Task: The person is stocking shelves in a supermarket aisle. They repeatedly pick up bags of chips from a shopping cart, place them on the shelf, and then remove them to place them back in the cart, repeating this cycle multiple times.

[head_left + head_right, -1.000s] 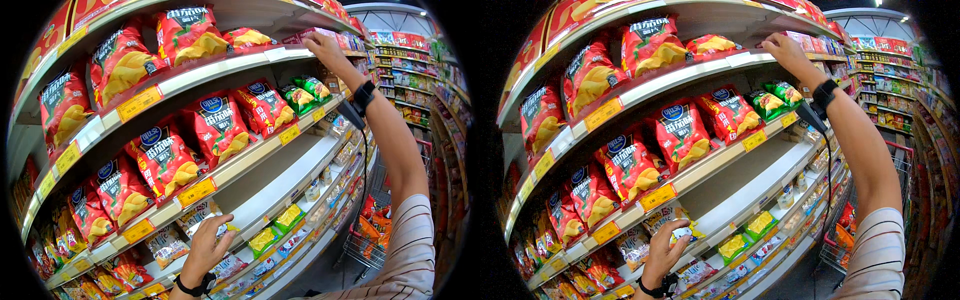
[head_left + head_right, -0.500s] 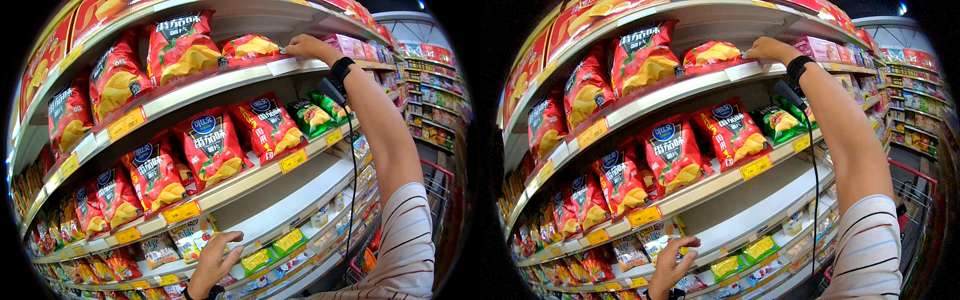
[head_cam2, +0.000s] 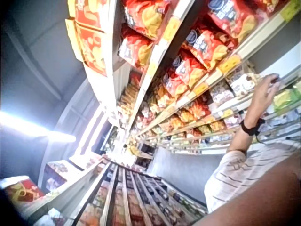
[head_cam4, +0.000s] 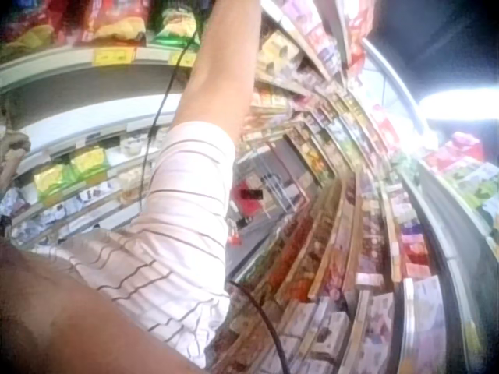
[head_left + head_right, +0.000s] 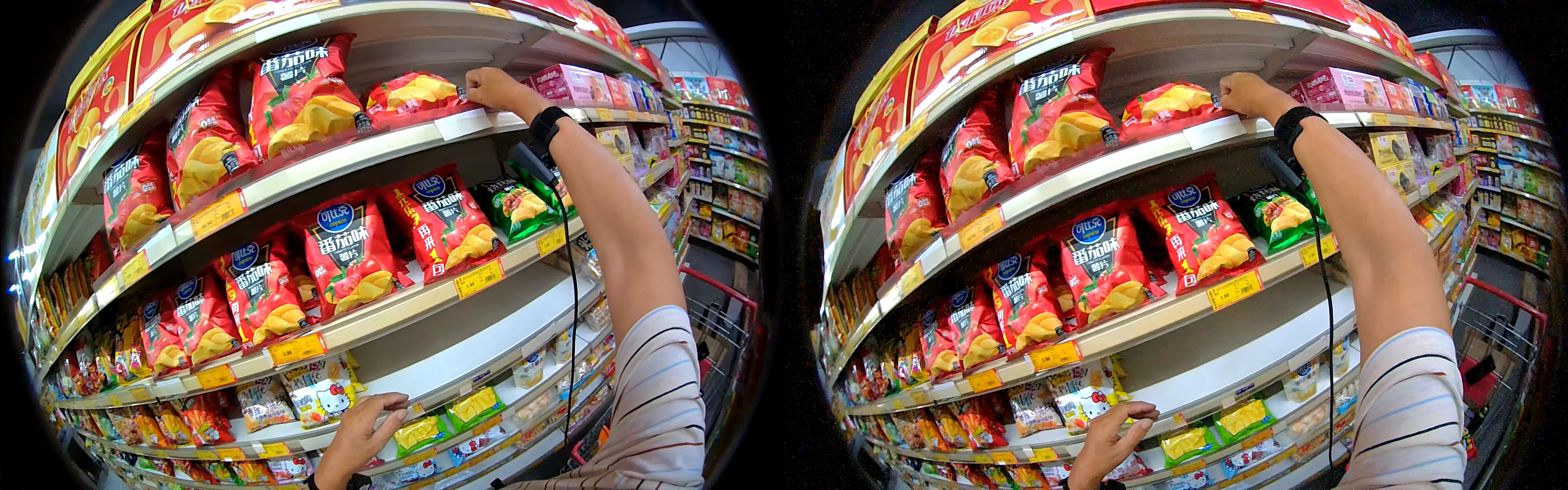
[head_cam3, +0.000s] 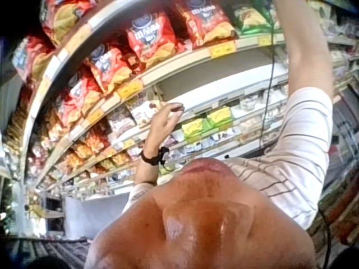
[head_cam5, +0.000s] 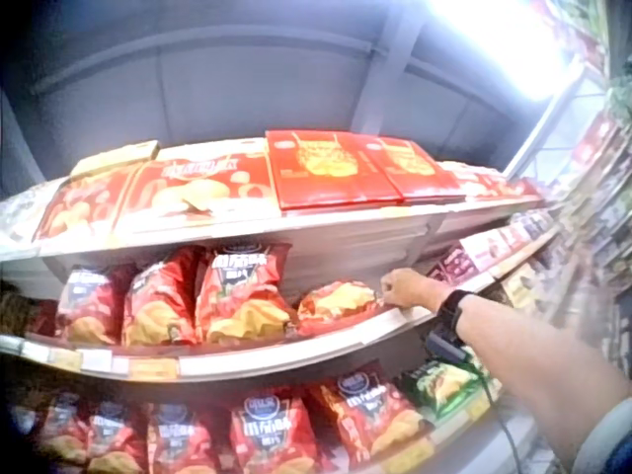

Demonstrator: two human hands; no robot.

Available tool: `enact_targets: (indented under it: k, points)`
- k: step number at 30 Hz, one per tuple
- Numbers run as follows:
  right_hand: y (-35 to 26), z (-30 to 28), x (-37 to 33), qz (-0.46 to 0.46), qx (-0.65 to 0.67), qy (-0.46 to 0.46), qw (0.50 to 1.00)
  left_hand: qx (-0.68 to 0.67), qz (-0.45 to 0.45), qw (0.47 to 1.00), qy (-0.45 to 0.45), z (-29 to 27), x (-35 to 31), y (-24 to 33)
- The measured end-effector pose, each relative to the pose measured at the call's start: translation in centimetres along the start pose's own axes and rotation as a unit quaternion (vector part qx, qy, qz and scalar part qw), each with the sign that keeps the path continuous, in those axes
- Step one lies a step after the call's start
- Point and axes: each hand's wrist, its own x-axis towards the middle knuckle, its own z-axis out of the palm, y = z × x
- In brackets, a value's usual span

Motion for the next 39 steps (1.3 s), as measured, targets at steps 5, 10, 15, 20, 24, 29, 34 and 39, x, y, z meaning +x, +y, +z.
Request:
enact_targets:
  k: [5,10,15,20,24,29,34,39]
  points:
    - [1.2,0.9,0.7,-0.008,-0.060,0.149,0.987,-0.027,-0.054,0.998,0.000,0.4,-0.4,0.2]
    - [1.8,0.8,1.1,0.070,-0.003,0.219,0.973,-0.033,-0.071,0.997,0.001,0.8,-0.8,-0.4]
    - [1.3,-0.2,0.3,0.167,0.149,0.239,0.945,-0.018,-0.099,0.995,0.005,1.1,-0.6,-0.6]
    - [5.1,-2.1,-1.3,0.159,0.200,0.325,0.911,-0.037,-0.076,0.996,-0.005,1.9,0.8,-1.3]
    - [7.5,-3.9,-4.1,0.167,0.127,0.358,0.910,-0.055,-0.057,0.997,0.002,1.8,2.0,-0.4]
    - [8.0,-4.7,-10.3,0.116,0.072,0.431,0.892,-0.116,0.003,0.993,0.015,1.2,5.0,0.5]
    - [3.4,-4.2,-17.9,0.116,0.154,0.472,0.860,-0.281,0.008,0.960,0.006,1.1,7.7,3.3]
    - [1.5,-1.4,-23.2,0.120,0.136,0.473,0.862,-0.354,0.066,0.933,-0.019,2.7,10.8,7.8]
